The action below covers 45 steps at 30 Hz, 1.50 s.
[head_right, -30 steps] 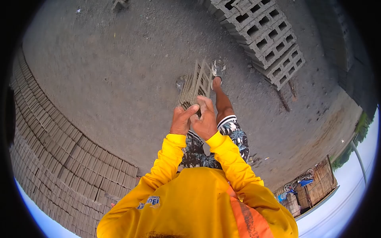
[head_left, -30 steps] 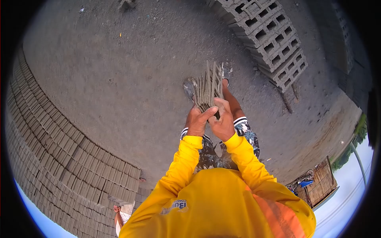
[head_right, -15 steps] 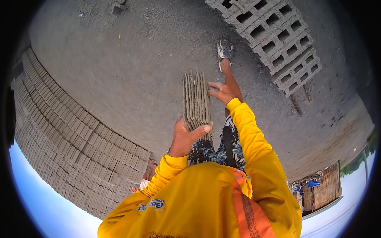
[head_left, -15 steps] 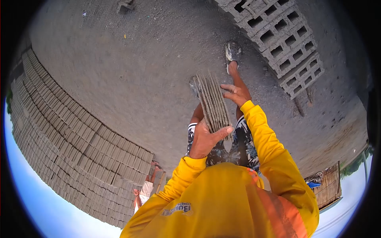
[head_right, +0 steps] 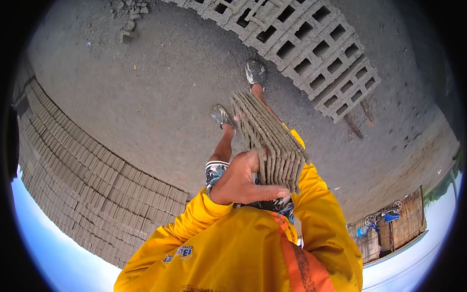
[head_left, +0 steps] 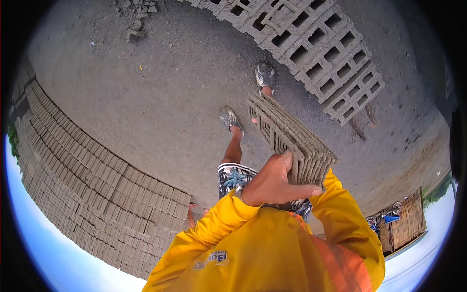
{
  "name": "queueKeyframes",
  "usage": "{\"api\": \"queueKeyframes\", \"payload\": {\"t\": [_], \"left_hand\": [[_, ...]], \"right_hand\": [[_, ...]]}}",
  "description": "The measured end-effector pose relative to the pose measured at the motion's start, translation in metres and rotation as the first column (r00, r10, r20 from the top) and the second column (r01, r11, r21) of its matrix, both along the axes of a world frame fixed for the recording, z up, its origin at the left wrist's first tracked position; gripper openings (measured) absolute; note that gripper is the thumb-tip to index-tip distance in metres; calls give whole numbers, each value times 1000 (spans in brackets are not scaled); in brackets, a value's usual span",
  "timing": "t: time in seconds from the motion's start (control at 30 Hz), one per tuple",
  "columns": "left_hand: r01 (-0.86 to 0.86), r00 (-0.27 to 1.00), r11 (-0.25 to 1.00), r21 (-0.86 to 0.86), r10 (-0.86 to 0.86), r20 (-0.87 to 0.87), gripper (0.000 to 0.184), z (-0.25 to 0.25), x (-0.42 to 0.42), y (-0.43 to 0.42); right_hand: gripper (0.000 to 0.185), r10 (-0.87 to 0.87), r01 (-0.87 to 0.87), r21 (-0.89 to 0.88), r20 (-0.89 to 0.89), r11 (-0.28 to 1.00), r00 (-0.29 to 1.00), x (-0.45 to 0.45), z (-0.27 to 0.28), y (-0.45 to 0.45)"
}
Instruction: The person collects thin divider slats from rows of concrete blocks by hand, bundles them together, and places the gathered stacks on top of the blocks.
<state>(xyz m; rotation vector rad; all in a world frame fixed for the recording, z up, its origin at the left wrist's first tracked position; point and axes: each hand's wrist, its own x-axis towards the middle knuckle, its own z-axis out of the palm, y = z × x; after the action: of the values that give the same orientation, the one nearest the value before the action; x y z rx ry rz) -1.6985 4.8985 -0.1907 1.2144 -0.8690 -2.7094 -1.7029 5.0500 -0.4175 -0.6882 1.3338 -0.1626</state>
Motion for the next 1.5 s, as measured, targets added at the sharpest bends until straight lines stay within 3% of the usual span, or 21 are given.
{"api": "queueKeyframes", "payload": {"t": [0.23,0.27,0.37,0.47,0.57,0.67,0.7,0.73,0.8,0.87,0.9,0.93,1.03,1.13,1.27,1.5], "left_hand": [[258,965,917,-306,-263,27,56,-21,-29,-12],[232,972,892,-389,-228,56,56,-18,-34,-20],[309,951,890,-335,-297,86,67,-23,-35,-26],[287,953,887,-361,-303,13,61,-40,-29,-15],[353,933,892,-283,-357,42,64,-41,-29,-18],[288,957,932,-220,-271,104,65,-38,-27,-31],[174,982,971,-161,-159,104,68,-37,-26,-30],[60,993,992,-109,-47,111,71,-38,-23,-30],[-8,992,996,-89,19,122,79,-45,-12,-39],[-107,957,976,-190,153,245,75,-60,-4,-33],[-151,928,958,-245,223,300,72,-72,0,-27],[-130,913,967,-217,202,355,70,-93,5,-17],[-124,878,983,-131,171,447,64,-172,6,5],[-219,884,974,-49,220,412,59,-230,-14,17],[-347,865,938,0,320,387,50,-300,-30,44],[-530,820,825,195,440,367,44,-348,-37,50]], "right_hand": [[24,-21,20,20,25,1000,999,-4,-2,6],[24,-21,21,27,31,999,999,-6,-3,6],[24,-25,24,34,42,999,999,-12,-10,2],[23,-43,40,49,57,998,997,-20,-13,0],[23,-116,105,94,118,990,986,-44,-19,0],[23,-359,317,208,218,926,907,-109,-35,-1],[23,-449,401,227,224,887,865,-136,-39,-5],[23,-519,483,200,203,852,830,-162,-44,-11],[22,-570,572,-30,62,819,819,-200,-52,-35],[18,-534,452,-357,-175,818,827,-222,-57,-66],[16,-523,378,-424,-307,823,795,-238,-85,-66],[15,-513,295,-478,-431,827,743,-253,-111,-62],[13,-301,-237,-491,-780,838,549,-282,-94,-118],[13,-311,-422,-529,-818,736,484,-304,-119,-146],[14,-121,-531,-370,-887,762,445,-319,-134,-171],[15,4,-609,-245,-926,754,377,-314,-157,-184]]}}
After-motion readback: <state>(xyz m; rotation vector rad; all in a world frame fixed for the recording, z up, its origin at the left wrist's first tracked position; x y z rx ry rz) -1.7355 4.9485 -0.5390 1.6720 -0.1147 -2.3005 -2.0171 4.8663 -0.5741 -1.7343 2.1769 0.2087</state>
